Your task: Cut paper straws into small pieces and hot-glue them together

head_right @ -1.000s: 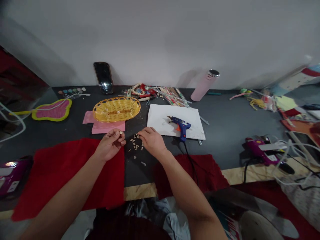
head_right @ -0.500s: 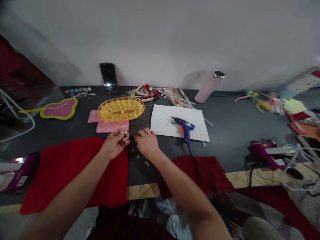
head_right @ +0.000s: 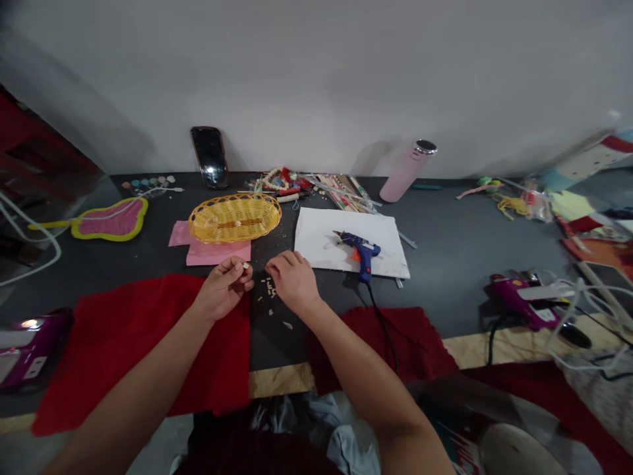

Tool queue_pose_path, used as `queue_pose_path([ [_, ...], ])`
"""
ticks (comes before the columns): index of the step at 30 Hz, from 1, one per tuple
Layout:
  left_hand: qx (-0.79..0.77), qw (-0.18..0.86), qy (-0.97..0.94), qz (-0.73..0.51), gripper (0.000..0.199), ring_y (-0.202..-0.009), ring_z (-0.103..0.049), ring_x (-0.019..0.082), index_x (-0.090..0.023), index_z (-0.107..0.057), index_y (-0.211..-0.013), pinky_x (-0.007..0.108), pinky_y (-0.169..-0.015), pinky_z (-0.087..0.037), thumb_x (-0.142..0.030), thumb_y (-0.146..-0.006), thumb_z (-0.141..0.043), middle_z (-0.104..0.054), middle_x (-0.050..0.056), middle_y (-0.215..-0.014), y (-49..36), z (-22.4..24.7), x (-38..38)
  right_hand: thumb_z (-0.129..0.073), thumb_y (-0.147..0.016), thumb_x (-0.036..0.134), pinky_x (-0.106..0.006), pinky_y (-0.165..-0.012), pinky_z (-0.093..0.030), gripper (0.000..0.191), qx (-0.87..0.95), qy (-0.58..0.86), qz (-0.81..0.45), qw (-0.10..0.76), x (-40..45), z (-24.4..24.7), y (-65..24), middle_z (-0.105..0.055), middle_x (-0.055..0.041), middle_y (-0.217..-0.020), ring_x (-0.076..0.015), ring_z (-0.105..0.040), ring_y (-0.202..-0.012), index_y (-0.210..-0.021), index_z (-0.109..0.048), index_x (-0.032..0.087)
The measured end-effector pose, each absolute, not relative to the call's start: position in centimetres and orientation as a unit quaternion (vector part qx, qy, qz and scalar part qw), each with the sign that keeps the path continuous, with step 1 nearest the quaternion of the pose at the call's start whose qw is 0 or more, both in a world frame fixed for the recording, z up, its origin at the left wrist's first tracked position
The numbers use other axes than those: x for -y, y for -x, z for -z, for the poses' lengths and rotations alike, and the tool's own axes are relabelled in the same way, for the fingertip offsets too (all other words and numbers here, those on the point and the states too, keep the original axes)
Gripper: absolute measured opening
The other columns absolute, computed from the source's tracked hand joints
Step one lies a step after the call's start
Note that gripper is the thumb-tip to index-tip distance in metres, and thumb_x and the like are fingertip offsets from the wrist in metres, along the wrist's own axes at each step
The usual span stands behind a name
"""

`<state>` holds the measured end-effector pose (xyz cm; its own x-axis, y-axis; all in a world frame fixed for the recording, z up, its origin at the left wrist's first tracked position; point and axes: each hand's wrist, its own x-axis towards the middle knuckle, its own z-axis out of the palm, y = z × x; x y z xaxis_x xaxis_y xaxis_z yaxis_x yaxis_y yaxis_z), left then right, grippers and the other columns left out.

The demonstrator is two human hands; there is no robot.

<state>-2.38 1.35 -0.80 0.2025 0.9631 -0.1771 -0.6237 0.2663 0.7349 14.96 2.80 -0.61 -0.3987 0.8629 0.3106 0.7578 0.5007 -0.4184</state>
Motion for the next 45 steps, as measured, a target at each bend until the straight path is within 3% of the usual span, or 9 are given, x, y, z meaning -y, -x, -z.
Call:
queue_pose_path([
  [4,-0.323,0.732,-0.276,-0.533,0.012,-0.057,-0.046,0.007,-0.015,-0.059,-0.074,0.021,-0.056,-0.039,-0.021,-0.073,-0.07,-0.059,0.0,-0.072,1.9,0.7,-1.0,-0.049,-0.089,0.023,-0.033,-0.082,-0.043,0.011,0.782,0.432,-0.17,0.415,-2.4,-0.5,-15.4,-0.059,-0.0053,-0.086,-0.0178,-0.053,-0.088,-0.086,-0.059,0.02],
  [7,-0.328,0.733,-0.279,-0.527,0.015,-0.057,-0.047,0.007,-0.014,-0.06,-0.073,0.021,-0.055,-0.038,-0.022,-0.07,-0.073,-0.059,0.0,-0.068,1.5,0.5,-0.9,-0.052,-0.088,0.023,-0.033,-0.08,-0.045,0.008,0.769,0.406,-0.184,0.458,-1.7,-1.1,-15.1,-0.059,-0.0047,-0.084,-0.0174,-0.054,-0.087,-0.085,-0.058,0.021],
  [28,-0.352,0.702,-0.338,-0.519,0.014,-0.056,-0.048,0.006,-0.015,-0.063,-0.076,0.022,-0.06,-0.039,-0.024,-0.07,-0.073,-0.057,-0.002,-0.063,1.4,1.2,-0.6,-0.056,-0.086,0.027,-0.034,-0.081,-0.045,0.008,0.78,0.412,-0.187,0.432,-1.4,-0.2,-14.8,-0.061,-0.0046,-0.085,-0.0179,-0.056,-0.088,-0.085,-0.062,0.021],
  [36,-0.354,0.707,-0.326,-0.518,0.016,-0.057,-0.048,0.007,-0.015,-0.064,-0.077,0.022,-0.059,-0.039,-0.026,-0.069,-0.074,-0.062,0.0,-0.07,1.4,1.3,-0.6,-0.054,-0.087,0.024,-0.033,-0.077,-0.047,0.007,0.754,0.395,-0.263,0.453,-1.5,-0.6,-15.2,-0.063,-0.0031,-0.083,-0.0165,-0.057,-0.084,-0.088,-0.061,0.022],
  [45,-0.353,0.708,-0.334,-0.512,0.015,-0.056,-0.047,0.007,-0.015,-0.063,-0.076,0.022,-0.059,-0.039,-0.025,-0.07,-0.073,-0.056,-0.002,-0.063,1.6,1.4,-0.7,-0.051,-0.088,0.019,-0.036,-0.084,-0.043,0.007,0.795,0.368,-0.223,0.428,-1.5,-0.5,-15.0,-0.063,-0.0037,-0.085,-0.0173,-0.056,-0.088,-0.086,-0.058,0.022],
])
